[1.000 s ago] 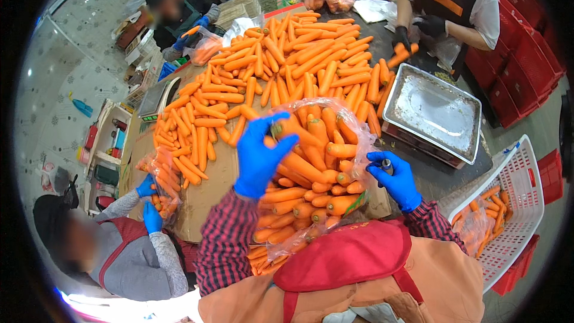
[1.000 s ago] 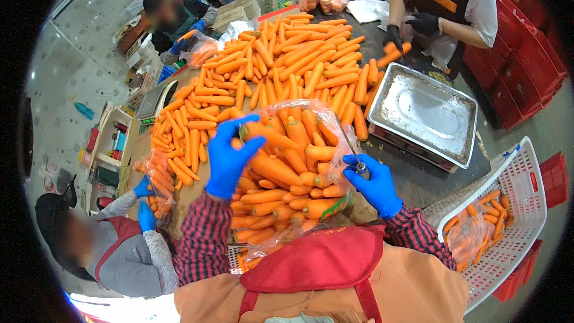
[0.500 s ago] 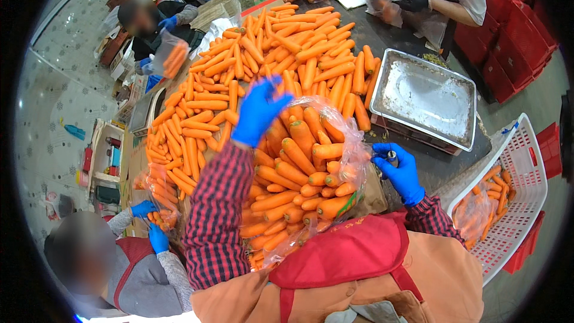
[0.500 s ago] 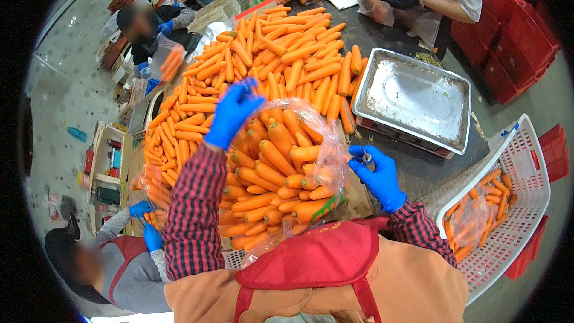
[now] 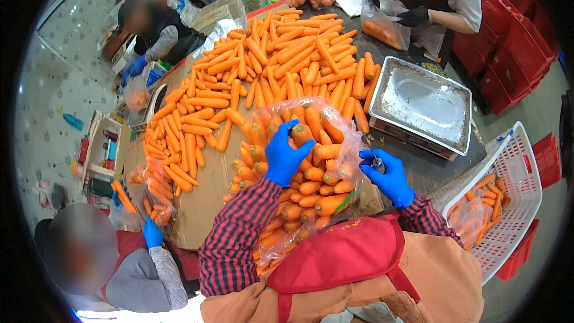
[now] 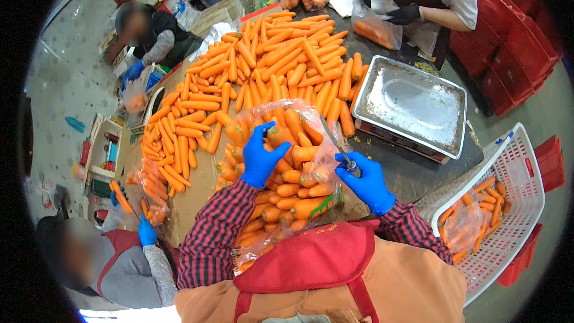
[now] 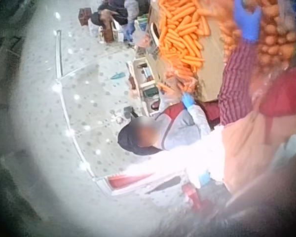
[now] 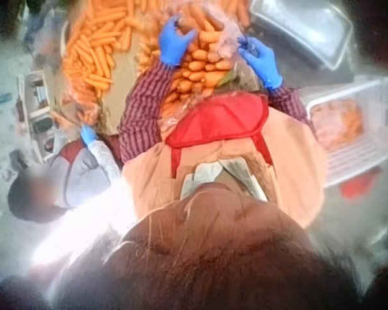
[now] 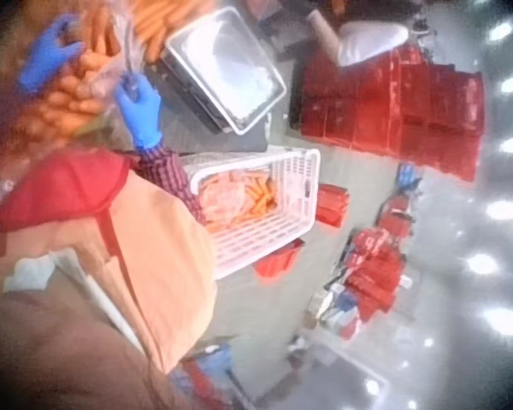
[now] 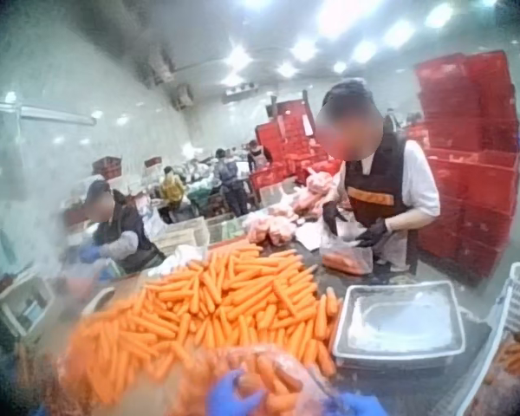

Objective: The person trims the ends of carrots using a small knife and places them into a plastic bag. They repeatedly pick up carrots from a large pile on the table, cut off the tips, and add them to the bag. Other workers are visible in the background performing similar tasks.

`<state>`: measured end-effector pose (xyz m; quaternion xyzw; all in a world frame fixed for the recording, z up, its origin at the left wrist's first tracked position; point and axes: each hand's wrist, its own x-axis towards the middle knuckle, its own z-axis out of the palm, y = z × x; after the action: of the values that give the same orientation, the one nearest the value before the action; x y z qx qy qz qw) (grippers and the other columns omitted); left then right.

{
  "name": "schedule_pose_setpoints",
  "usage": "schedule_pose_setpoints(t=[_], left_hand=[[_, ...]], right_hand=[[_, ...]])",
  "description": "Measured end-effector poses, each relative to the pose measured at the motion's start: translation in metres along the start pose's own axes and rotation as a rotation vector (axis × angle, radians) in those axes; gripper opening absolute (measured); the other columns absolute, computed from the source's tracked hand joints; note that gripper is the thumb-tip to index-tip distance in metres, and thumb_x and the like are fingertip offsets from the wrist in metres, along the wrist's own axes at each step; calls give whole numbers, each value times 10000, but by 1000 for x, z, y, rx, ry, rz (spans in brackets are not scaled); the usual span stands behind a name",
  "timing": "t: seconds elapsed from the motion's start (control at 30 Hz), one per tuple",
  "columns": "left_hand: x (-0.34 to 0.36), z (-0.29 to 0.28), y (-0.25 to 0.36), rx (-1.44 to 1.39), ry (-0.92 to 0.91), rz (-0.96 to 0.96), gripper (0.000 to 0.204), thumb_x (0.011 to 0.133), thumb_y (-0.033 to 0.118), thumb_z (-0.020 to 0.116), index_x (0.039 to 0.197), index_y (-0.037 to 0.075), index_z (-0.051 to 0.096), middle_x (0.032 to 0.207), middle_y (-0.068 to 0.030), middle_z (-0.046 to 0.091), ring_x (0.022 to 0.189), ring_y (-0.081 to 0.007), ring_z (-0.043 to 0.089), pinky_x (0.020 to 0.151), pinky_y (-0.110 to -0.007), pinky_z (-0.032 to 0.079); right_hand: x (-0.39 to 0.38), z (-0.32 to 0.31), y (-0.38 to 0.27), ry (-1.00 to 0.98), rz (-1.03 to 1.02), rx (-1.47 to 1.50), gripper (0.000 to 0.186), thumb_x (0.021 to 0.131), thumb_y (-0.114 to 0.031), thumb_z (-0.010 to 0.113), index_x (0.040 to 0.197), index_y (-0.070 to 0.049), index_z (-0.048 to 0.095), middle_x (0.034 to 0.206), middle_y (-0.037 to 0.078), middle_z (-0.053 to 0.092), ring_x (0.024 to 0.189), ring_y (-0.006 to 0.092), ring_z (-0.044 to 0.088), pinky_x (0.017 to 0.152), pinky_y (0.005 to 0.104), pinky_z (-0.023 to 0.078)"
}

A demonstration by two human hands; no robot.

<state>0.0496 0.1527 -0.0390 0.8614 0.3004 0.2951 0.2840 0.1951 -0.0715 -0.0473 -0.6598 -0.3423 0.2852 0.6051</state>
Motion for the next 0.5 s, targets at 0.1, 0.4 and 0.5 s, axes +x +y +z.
schedule_pose_setpoints(t=[0.1,0.4,0.5], left_hand=[[4,-29,13,-223,277,146,485,766,284,747,1141,57,539,1005,-65,601,926,-236,600,819,-347,499],[-5,-80,-70,-188,206,80,508,781,27,676,1226,33,431,1066,-91,587,935,-183,596,818,-293,511],[-11,-71,-63,-214,101,-38,502,789,21,636,1237,24,407,1081,-97,585,971,-170,588,846,-289,498]], right_hand=[[-6,-6,18,57,-14,27,273,808,-71,683,1074,-26,641,917,75,681,862,114,628,775,286,502],[-8,-2,11,47,34,24,256,806,-62,681,1054,-14,641,927,72,678,865,121,631,779,280,502],[-8,0,7,32,44,48,262,802,-71,687,1055,-18,642,915,76,678,860,125,634,776,280,502]])
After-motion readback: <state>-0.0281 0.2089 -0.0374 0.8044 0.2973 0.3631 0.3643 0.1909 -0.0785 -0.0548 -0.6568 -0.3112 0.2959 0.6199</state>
